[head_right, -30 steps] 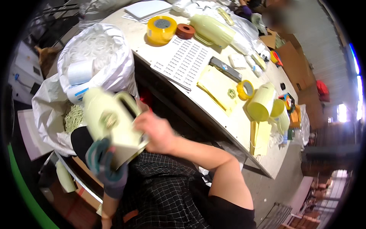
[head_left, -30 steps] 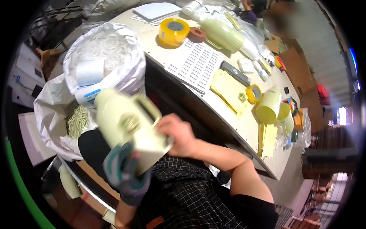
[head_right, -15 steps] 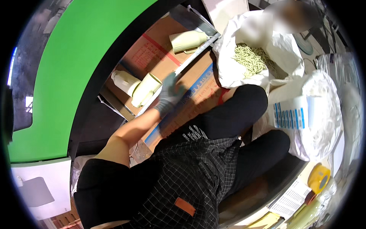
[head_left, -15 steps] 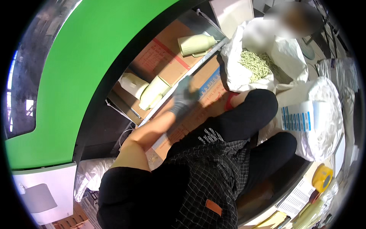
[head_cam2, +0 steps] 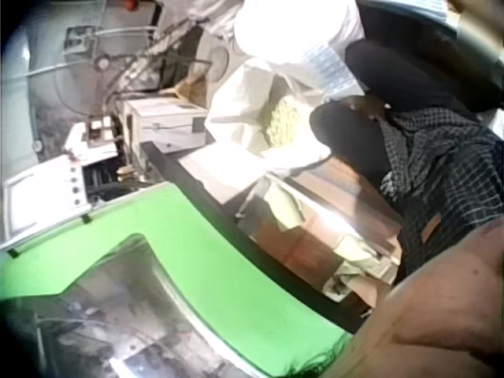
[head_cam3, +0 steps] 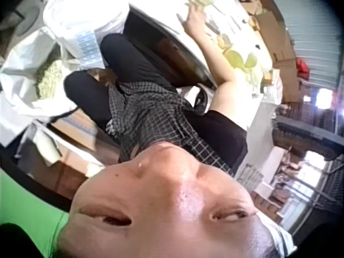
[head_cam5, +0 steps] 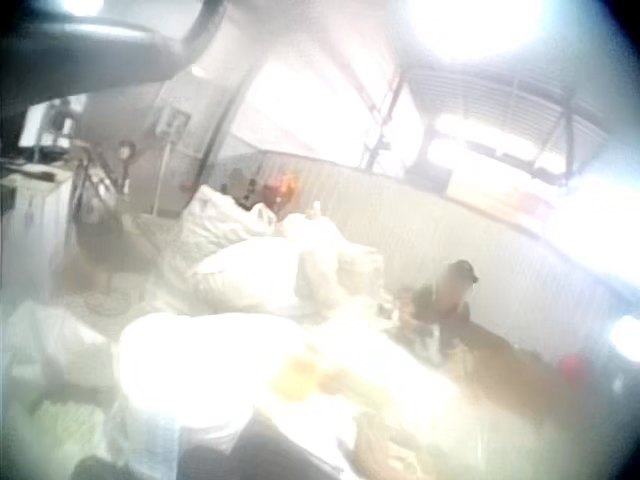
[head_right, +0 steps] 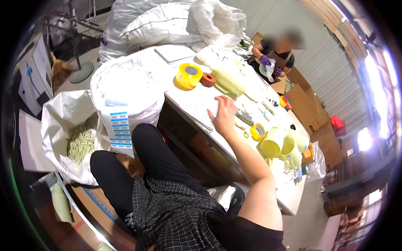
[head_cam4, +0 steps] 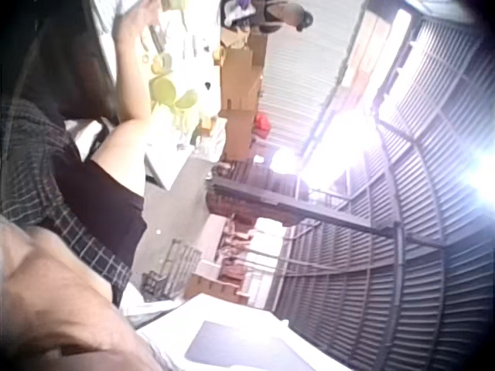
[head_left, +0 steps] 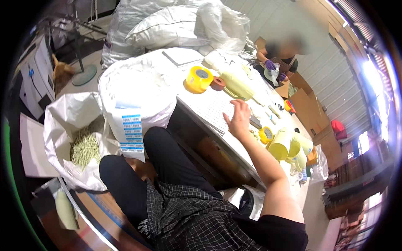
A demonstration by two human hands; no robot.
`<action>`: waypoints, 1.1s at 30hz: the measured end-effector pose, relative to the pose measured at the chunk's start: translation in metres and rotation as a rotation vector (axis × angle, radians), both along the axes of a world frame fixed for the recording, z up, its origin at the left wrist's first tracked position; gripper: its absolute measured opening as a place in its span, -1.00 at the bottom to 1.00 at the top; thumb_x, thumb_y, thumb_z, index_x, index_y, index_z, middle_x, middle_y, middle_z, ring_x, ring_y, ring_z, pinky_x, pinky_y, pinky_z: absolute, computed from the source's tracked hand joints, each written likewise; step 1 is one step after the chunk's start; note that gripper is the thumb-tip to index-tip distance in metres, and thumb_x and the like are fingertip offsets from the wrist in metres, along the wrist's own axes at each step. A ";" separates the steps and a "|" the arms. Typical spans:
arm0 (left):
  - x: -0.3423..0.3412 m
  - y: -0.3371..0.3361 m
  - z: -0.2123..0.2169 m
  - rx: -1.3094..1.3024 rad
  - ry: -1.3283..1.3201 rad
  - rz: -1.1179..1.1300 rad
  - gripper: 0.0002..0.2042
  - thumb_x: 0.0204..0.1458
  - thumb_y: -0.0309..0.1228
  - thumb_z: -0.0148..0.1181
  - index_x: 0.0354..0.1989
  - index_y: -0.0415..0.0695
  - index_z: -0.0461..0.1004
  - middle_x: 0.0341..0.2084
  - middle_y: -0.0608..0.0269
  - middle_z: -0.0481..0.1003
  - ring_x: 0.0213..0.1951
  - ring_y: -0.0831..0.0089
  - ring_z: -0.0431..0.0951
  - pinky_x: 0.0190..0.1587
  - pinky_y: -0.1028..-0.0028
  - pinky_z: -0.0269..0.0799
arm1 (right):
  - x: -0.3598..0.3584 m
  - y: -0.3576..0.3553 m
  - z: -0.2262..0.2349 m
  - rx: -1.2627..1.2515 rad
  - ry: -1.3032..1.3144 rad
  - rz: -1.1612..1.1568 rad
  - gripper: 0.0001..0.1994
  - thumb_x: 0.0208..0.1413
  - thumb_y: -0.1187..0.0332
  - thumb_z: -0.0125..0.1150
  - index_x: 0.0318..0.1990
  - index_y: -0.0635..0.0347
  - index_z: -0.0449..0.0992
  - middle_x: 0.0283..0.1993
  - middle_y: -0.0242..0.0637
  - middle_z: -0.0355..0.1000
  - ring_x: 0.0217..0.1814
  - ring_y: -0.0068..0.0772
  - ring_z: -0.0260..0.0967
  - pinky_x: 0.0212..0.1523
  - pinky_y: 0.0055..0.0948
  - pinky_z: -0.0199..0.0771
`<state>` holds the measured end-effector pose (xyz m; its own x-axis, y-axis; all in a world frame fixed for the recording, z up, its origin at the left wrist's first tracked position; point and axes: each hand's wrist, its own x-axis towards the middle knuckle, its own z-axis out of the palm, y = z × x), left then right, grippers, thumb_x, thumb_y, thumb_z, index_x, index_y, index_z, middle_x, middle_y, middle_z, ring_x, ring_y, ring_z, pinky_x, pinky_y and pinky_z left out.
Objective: The person applies adhesive labels and decorative stickers to light-green jugs, handling them one by one and placing the labeled jugs into a box.
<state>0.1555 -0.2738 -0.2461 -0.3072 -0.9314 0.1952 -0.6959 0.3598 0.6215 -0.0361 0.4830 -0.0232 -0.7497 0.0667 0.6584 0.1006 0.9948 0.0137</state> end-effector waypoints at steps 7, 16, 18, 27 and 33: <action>-0.100 0.109 0.140 -0.090 0.398 -0.578 -0.60 0.12 -0.27 0.24 0.07 -0.25 0.52 -0.01 -0.01 0.57 -0.04 0.16 0.59 0.05 0.22 0.53 | 0.004 -0.165 0.040 -0.478 -0.259 0.718 -0.44 -0.07 0.38 0.53 0.13 0.18 0.46 0.11 -0.05 0.42 0.20 0.10 0.39 0.25 -0.06 0.43; -0.259 0.235 0.245 0.770 0.456 -1.617 -0.67 -0.09 -0.54 0.34 -0.07 -0.20 0.58 -0.09 0.15 0.58 0.00 0.31 0.59 0.12 0.33 0.49 | 0.035 -0.253 0.022 -0.820 -0.129 1.185 0.13 0.01 -0.12 0.54 0.57 0.33 0.03 0.63 0.12 0.01 0.66 0.19 -0.02 0.55 0.11 0.00; -0.283 0.266 0.231 0.562 0.098 -1.962 -0.71 -0.02 -0.53 0.29 -0.07 -0.16 0.58 -0.10 0.14 0.59 -0.05 0.35 0.59 0.09 0.37 0.49 | 0.048 -0.260 0.026 -0.793 -0.142 1.238 -0.05 -0.06 0.06 0.60 0.45 0.28 0.26 0.51 -0.01 0.23 0.59 0.17 0.11 0.51 0.09 0.12; -0.170 0.293 0.220 0.276 0.376 -1.567 -0.48 0.29 -0.20 0.24 0.30 -0.26 0.36 0.22 0.00 0.46 0.22 0.05 0.50 0.31 0.06 0.38 | 0.020 -0.276 -0.022 -0.921 -0.413 0.856 -0.02 -0.23 0.17 0.67 0.40 0.19 0.26 0.33 -0.13 0.33 0.43 0.05 0.23 0.36 -0.06 0.20; -0.149 0.293 0.197 -0.517 0.326 -1.540 -0.56 0.30 -0.11 0.21 0.12 -0.24 0.49 0.13 -0.06 0.51 0.18 -0.13 0.49 0.36 -0.21 0.27 | 0.011 -0.285 -0.029 -0.762 -0.336 0.972 -0.11 0.01 0.23 0.48 0.48 0.31 0.17 0.46 0.03 0.25 0.57 0.07 0.13 0.51 -0.01 0.10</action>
<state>0.0062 0.0197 -0.0491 -0.7070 0.3678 0.6041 0.6128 0.7450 0.2636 -0.0252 0.1982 -0.0521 -0.8235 -0.3251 0.4650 -0.5664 0.4240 -0.7067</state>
